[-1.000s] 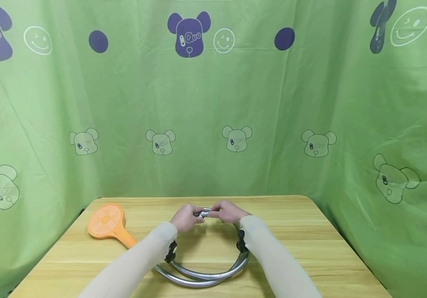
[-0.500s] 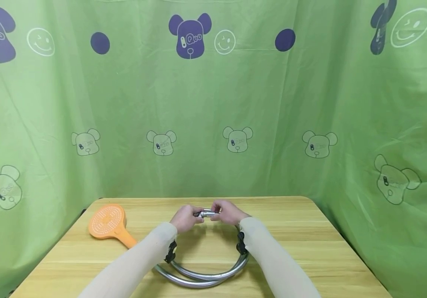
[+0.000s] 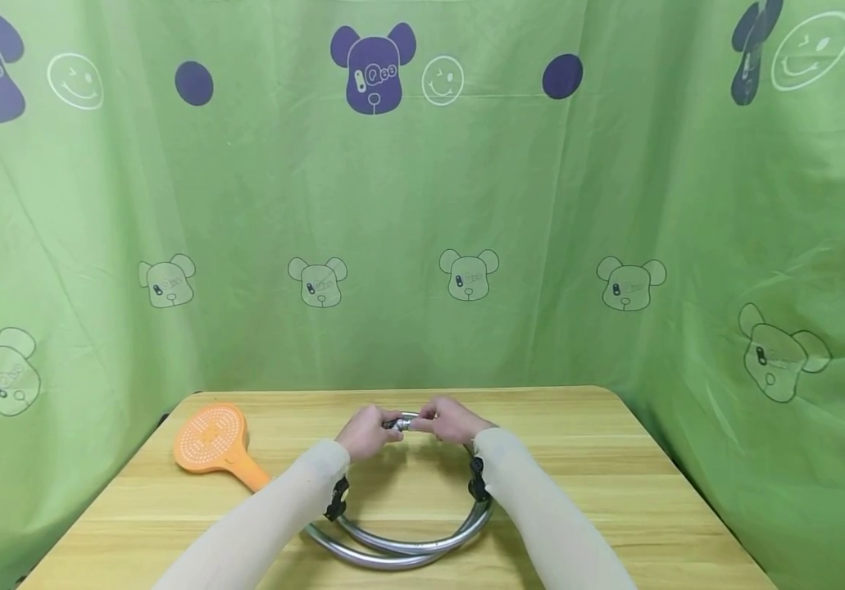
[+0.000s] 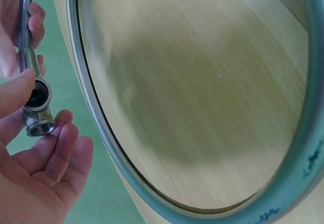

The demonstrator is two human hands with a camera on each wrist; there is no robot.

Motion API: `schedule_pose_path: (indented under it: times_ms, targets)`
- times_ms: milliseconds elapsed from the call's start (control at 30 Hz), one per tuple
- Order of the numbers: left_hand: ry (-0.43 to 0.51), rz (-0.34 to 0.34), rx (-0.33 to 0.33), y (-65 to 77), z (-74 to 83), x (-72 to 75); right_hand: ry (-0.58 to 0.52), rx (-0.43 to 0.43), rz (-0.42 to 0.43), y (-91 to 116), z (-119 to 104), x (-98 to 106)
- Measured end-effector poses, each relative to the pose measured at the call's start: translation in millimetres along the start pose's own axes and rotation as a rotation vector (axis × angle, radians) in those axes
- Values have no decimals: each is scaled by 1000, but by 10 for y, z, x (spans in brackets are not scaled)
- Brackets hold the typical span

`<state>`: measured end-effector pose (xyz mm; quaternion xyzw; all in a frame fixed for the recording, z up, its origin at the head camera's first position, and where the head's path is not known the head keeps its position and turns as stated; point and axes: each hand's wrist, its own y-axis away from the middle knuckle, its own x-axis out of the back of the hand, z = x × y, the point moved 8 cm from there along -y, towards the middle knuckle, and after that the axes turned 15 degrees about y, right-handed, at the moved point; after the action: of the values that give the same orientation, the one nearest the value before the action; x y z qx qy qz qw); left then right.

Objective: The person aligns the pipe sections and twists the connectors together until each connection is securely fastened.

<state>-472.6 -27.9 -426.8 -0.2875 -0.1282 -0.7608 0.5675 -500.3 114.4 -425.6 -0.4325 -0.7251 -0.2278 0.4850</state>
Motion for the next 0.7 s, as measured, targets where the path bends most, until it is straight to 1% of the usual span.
schedule_pose_path:
  times_ms: [133, 300, 533, 700]
  targets:
    - [-1, 2, 8, -1, 7, 4, -16, 47, 26, -6, -37, 11]
    - [5, 0, 11, 9, 16, -1, -18, 70, 53, -3, -40, 18]
    - [13, 0, 17, 32, 42, 7, 0, 68, 22, 5, -34, -7]
    - [26, 3, 23, 23, 28, 6, 13, 59, -8, -1, -31, -13]
